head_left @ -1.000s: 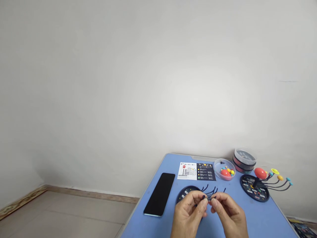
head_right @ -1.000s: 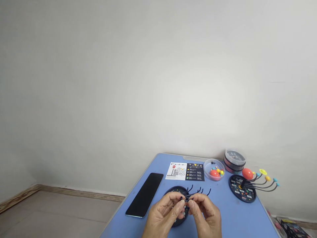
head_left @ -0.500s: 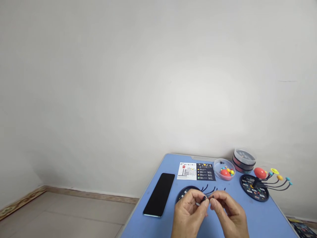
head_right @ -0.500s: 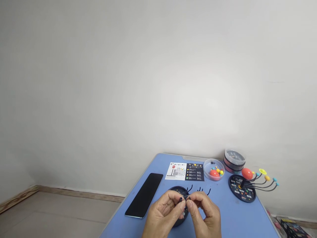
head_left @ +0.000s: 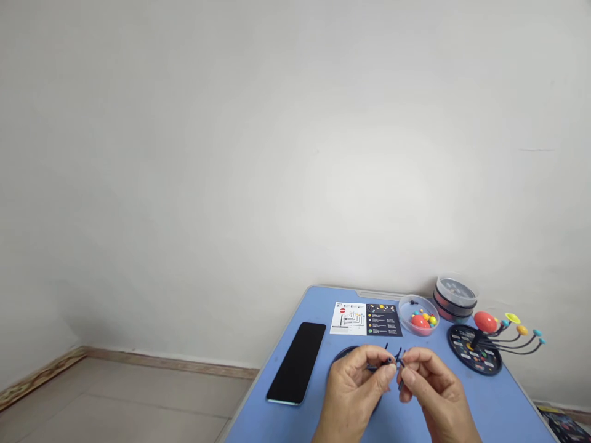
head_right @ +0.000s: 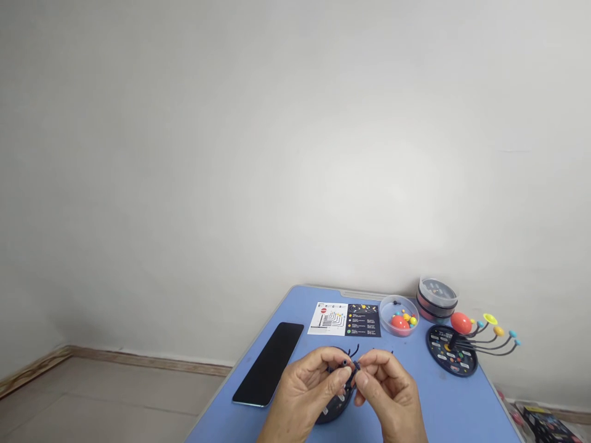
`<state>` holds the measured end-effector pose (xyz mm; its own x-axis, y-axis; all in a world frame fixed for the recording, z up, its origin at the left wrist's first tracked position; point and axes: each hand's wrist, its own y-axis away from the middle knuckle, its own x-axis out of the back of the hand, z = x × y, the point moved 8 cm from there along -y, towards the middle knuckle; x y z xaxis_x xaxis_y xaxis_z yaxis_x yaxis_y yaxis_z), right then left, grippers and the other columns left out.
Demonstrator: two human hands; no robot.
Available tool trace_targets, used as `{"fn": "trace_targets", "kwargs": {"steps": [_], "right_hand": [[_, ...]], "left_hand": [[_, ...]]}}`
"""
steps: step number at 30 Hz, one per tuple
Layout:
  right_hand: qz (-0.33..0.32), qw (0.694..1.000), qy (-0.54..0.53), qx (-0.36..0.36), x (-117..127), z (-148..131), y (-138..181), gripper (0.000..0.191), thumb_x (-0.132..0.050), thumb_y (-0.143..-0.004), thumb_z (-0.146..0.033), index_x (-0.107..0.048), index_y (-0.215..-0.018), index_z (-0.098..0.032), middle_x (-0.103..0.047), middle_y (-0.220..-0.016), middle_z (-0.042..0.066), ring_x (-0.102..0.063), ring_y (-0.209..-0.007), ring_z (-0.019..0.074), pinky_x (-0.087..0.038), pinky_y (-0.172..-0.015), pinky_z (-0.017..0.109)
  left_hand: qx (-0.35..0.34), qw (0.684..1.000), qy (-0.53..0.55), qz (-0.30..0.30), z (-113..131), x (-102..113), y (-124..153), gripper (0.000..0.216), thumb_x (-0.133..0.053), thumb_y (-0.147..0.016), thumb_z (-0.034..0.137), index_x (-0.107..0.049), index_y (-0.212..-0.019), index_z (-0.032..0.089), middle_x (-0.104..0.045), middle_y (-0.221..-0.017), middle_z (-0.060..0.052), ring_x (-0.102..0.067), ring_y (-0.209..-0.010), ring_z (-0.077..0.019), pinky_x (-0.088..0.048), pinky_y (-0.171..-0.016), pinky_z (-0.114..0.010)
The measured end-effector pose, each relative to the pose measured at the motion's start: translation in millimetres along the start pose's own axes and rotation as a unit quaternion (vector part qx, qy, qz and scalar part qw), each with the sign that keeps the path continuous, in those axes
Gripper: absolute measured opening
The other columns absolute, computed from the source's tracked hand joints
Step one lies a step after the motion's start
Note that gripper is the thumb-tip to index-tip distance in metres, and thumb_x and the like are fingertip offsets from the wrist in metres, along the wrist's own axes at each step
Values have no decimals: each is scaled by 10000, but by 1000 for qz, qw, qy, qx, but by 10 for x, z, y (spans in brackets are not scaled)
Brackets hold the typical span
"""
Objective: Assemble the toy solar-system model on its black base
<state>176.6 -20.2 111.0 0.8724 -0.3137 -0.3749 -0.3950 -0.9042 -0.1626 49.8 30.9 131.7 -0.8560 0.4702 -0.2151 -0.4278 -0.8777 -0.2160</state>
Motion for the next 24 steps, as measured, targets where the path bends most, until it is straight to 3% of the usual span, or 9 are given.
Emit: {"fn": "trace_targets", "kwargs": {"steps": [9, 15, 19, 22, 24], "right_hand": [[-81, 988, -94, -93, -110, 94, 3, 354, -863, -638, -420, -602, -727, -198, -572, -546, -54, -497, -445, 68, -396, -487, 190], [-92, 984, -111, -109, -116, 153, -6, 360, -855, -643, -412, -576, -737, -205, -529, -495, -69, -456, -418, 67, -393, -466, 189], [-100, 983, -100, -115, -116, 165, -10, 364, -857, -645, -420, -579, -736, -204, -582, -554, -46, -481, -435, 68, -416, -476, 189], [-87, 990, -59, -89, -72, 140, -9, 341, -807, -702, -479, -619, -765, -201, -634, -630, -17, -539, -470, 86, -461, -498, 206], [-59, 998, 20, -8, -2, 42, -10, 275, -770, -753, -457, -671, -824, -210, -674, -682, 6, -614, -550, 125, -515, -551, 228]], "left_hand": [[-16, 1000, 0, -19, 44, -69, -4, 262, -738, -789, 423, -679, -790, 168, -629, -745, -14, -586, -609, -129, -507, -584, -223], [-7, 999, 24, -24, 51, -96, -9, 183, -751, -777, 316, -653, -749, 163, -651, -736, -17, -600, -606, -126, -505, -586, -220], [5, 999, 38, -6, 15, -119, -41, 160, -775, -707, 228, -629, -685, 166, -642, -638, 6, -598, -538, -119, -491, -532, -209], [13, 998, 47, 36, 25, -91, -54, 174, -781, -662, 210, -613, -647, 170, -617, -579, 24, -586, -504, -115, -475, -495, -197], [14, 996, 47, 69, 49, -46, -44, 162, -776, -652, 206, -620, -637, 168, -604, -571, 31, -574, -507, -107, -475, -505, -190]]}}
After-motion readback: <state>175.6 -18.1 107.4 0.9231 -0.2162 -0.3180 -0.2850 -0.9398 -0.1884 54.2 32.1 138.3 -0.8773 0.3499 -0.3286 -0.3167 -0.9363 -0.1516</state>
